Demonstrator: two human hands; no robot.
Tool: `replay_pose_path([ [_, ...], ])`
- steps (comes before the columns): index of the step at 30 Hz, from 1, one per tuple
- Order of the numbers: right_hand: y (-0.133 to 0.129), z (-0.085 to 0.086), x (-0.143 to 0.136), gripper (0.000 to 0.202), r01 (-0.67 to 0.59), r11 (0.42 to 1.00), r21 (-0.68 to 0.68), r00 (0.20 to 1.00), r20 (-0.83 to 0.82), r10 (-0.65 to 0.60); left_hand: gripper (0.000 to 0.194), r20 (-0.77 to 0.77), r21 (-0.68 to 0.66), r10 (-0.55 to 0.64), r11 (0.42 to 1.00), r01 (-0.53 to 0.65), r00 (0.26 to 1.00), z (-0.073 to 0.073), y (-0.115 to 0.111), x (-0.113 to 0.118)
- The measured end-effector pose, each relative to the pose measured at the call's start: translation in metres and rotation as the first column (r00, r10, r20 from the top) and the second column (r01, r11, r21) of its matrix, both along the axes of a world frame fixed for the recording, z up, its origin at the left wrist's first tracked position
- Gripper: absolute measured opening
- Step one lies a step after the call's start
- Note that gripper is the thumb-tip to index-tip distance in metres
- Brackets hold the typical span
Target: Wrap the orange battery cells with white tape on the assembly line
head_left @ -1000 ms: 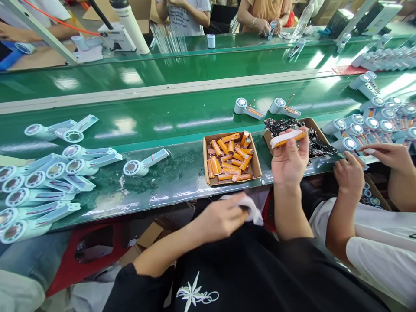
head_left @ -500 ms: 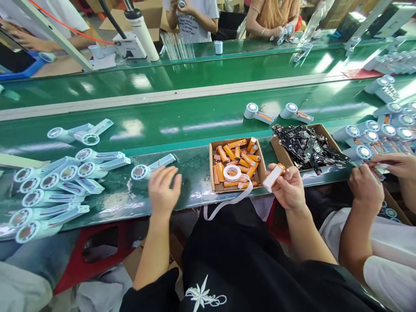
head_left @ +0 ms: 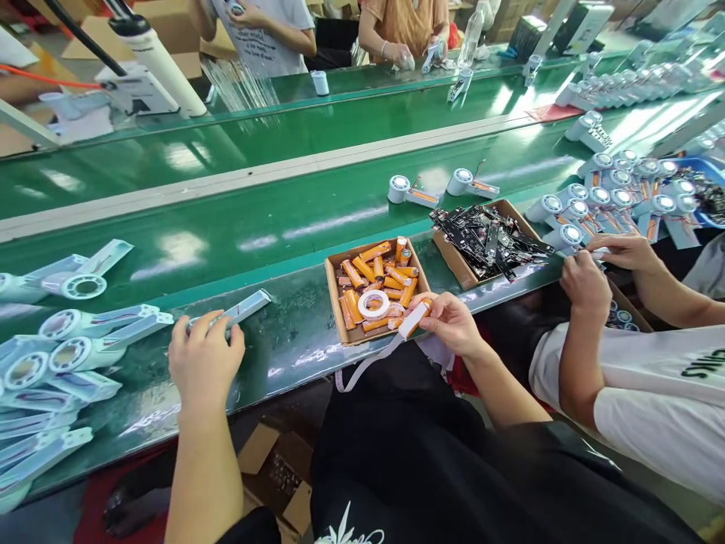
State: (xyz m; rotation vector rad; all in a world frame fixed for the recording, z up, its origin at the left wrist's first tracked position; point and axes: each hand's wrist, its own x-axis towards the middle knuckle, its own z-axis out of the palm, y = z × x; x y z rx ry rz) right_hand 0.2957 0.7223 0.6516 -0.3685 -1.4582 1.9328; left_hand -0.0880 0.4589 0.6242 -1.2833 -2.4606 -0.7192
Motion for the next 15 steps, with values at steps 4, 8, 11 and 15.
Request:
replay_pose_path([
  [4, -0.010, 0.005, 0.004, 0.033, -0.006, 0.998, 0.064, 1.000, 0.019, 0.004, 0.023, -0.219, -0.018, 0.059, 0.998, -0.065, 0.974, 0.009, 0.007, 0.003],
  [8, -0.026, 0.006, 0.006, 0.054, -0.067, 0.997, 0.047, 0.996, 0.067, 0.064, 0.027, -0.299, 0.127, -0.096, 0.982, 0.139, 0.949, 0.036, 0.023, 0.063],
  [11, -0.040, 0.006, 0.003, 0.059, -0.190, 0.966, 0.173, 0.973, 0.164, 0.162, 0.034, -0.160, 0.212, -0.488, 0.832, 0.512, 0.858, 0.054, 0.037, 0.143],
  [15, -0.054, 0.004, -0.003, 0.060, -0.337, 0.877, 0.343, 0.933, 0.249, 0.260, 0.032, -0.030, 0.263, -0.707, 0.677, 0.688, 0.707, 0.060, 0.054, 0.214],
])
